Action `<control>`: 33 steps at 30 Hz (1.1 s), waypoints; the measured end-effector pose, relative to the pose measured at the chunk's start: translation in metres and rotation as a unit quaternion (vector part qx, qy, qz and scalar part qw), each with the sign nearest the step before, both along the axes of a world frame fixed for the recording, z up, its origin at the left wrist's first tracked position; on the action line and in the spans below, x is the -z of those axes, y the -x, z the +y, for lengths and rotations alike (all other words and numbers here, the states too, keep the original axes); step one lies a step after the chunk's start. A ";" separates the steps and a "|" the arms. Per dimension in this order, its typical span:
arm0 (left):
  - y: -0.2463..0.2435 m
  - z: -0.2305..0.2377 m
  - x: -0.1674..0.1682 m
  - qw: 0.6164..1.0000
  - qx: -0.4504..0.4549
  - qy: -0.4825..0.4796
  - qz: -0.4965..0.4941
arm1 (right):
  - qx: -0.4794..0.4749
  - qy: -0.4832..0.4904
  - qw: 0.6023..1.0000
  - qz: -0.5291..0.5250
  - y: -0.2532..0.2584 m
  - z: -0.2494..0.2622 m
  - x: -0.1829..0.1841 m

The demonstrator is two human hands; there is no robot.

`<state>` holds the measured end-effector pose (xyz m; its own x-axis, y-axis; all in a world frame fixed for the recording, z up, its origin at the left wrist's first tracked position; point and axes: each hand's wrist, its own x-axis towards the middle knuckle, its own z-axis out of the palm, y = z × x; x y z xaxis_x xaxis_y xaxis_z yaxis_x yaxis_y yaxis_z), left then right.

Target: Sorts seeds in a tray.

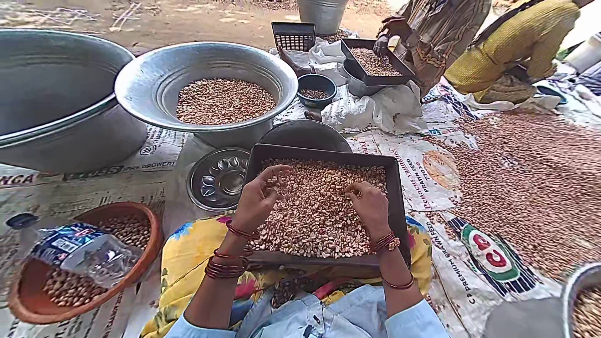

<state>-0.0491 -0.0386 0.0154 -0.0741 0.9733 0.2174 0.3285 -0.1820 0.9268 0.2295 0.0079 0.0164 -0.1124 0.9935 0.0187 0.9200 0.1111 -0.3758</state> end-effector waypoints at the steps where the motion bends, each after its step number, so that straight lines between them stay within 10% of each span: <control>1: 0.002 -0.002 -0.001 0.999 -0.010 -0.006 0.033 | -0.010 0.012 1.000 -0.013 0.001 0.000 0.002; 14: 0.003 -0.011 -0.001 0.970 0.005 0.050 0.237 | -0.094 0.054 0.990 0.091 -0.002 -0.019 0.000; 18: 0.009 -0.018 -0.011 0.921 0.046 0.240 0.303 | -0.275 0.184 0.852 0.405 -0.021 -0.031 -0.013; 22: 0.007 -0.025 -0.008 0.812 0.076 0.415 0.404 | -0.042 0.127 0.987 0.094 -0.042 -0.023 -0.016; 25: -0.019 -0.026 0.007 0.782 0.117 0.441 0.424 | 0.056 0.206 0.975 -0.065 -0.039 -0.016 -0.006; 33: -0.079 -0.002 0.039 0.925 0.111 0.345 0.119 | -0.054 0.231 0.960 0.148 0.016 -0.030 0.017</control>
<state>0.0299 -0.0403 -0.0232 0.1151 0.8721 -0.4755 0.5630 0.3371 0.7545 0.2139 -0.0218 -0.0005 -0.2721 0.8863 -0.3747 0.7577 -0.0426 -0.6512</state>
